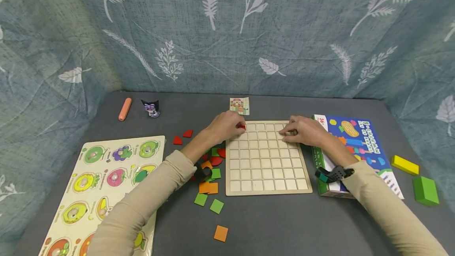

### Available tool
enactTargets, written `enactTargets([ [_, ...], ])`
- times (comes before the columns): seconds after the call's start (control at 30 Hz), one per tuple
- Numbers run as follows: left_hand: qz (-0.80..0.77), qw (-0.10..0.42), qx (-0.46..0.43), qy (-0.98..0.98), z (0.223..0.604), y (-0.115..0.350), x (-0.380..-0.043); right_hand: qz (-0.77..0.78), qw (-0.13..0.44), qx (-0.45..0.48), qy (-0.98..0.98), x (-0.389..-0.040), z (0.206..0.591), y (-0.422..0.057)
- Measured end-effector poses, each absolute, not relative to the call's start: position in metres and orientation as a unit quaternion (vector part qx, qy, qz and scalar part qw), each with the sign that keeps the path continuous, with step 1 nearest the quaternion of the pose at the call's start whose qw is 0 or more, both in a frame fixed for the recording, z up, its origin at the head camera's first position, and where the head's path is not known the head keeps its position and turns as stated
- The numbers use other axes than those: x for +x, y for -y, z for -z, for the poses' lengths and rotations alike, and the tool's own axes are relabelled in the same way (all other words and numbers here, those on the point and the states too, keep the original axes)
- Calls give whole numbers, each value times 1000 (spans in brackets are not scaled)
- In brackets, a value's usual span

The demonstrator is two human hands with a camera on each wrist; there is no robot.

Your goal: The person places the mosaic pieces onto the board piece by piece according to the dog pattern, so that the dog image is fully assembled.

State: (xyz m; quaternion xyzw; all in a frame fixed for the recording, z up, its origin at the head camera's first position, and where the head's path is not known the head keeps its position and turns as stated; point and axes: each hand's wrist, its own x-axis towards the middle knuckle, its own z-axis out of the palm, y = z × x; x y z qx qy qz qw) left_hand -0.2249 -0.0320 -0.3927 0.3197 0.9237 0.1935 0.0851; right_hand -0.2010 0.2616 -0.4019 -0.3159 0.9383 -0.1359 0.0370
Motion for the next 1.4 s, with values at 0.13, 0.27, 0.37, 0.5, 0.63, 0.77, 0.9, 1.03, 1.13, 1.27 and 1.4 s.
enactTargets([
  [0.13, -195, 81, 322, -923, 395, 32, -226, 134, 37, -316, -939, -201, 403, -261],
  [0.27, -196, 75, 325, -922, 395, 30, -225, 132, 36, -316, -939, -201, 403, -262],
  [0.37, -197, 71, 326, -922, 395, 30, -225, 132, 38, -317, -939, -201, 403, -262],
  [0.5, -197, 66, 331, -921, 396, 28, -225, 133, 36, -319, -938, -201, 402, -263],
  [0.63, -159, 65, 336, -926, 391, 27, -222, 136, 36, -319, -937, -202, 401, -264],
  [0.77, -113, 68, 325, -936, 380, 41, -209, 136, 40, -318, -937, -201, 401, -264],
  [0.9, -119, 59, 299, -945, 373, 87, -186, 136, 43, -315, -938, -201, 402, -264],
  [1.03, -140, 58, 272, -950, 376, 142, -159, 136, 45, -320, -937, -202, 402, -262],
  [1.13, -156, 63, 260, -951, 381, 166, -144, 133, 44, -321, -937, -202, 402, -263],
  [1.27, -163, 56, 264, -949, 386, 179, -130, 130, 47, -318, -938, -202, 401, -264],
  [1.4, -167, 41, 266, -949, 388, 183, -124, 130, 46, -318, -938, -202, 402, -264],
])
